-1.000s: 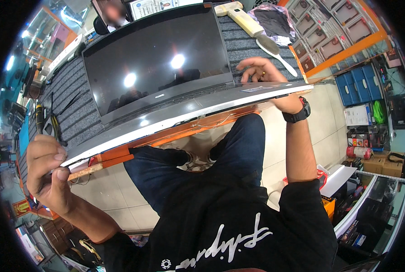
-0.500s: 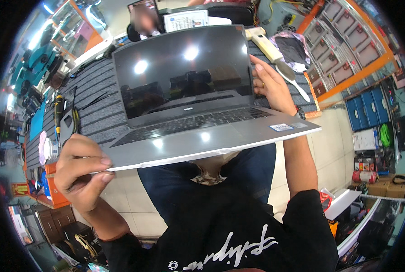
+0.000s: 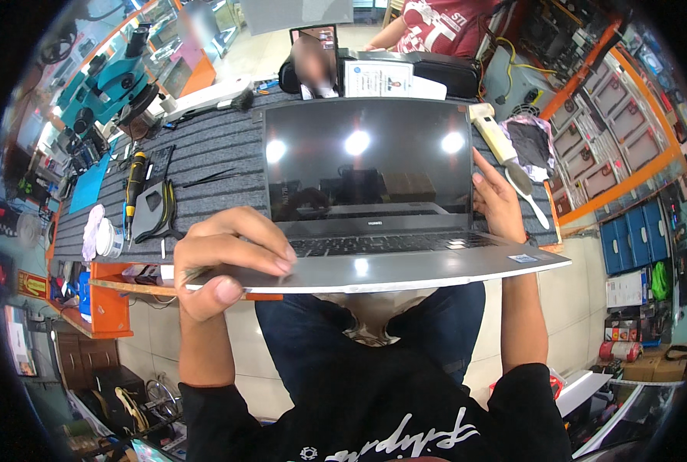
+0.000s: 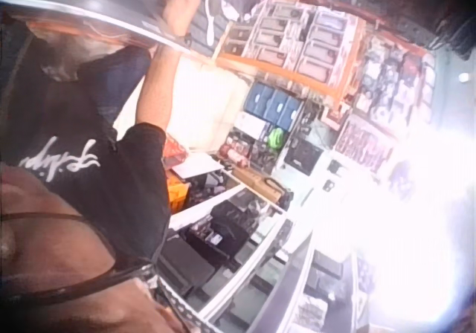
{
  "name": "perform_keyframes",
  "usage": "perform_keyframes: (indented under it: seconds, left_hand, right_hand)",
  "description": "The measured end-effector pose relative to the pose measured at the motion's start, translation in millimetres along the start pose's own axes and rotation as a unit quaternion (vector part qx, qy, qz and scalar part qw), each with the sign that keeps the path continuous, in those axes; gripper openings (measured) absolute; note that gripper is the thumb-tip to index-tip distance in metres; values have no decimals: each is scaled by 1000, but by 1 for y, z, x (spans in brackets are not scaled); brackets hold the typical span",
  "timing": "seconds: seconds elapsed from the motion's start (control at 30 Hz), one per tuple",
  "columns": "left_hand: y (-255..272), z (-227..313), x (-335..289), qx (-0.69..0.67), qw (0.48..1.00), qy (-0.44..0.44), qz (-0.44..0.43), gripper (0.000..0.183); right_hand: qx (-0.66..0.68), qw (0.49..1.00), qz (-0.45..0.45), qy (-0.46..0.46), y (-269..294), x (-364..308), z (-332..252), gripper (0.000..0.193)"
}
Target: The person cleans a laptop battery with a cloth, places it into the open laptop chassis, secures it with a screwdriver, reconnects the battery cable, and closes the laptop.
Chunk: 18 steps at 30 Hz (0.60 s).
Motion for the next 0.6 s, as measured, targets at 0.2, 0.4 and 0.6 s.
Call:
perform_keyframes:
  seconds: [0.2,0.4,0.6]
  left_hand:
    - [3,-2,4,-32,999,31,11,40]
    - [4,-4,9,-37,998,45,39,40]
    - [11,-8,15,-37,996,68,47,42]
  right_hand:
    - [31,999,11,-11,1,-4,2,49]
    - [67,998,-7,-12,2,-4,1,51]
    - [64,998,-11,-26,0,-5,5,52]
Point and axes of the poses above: each hand's wrist, its own x-axis towards the middle knuckle, its own y-axis out of the back of the hand, z = x × y, the point moved 10 cm from there along x, towards the middle knuckle, and after that the axes turned 7 degrees about -x, right-handed, at the moved point
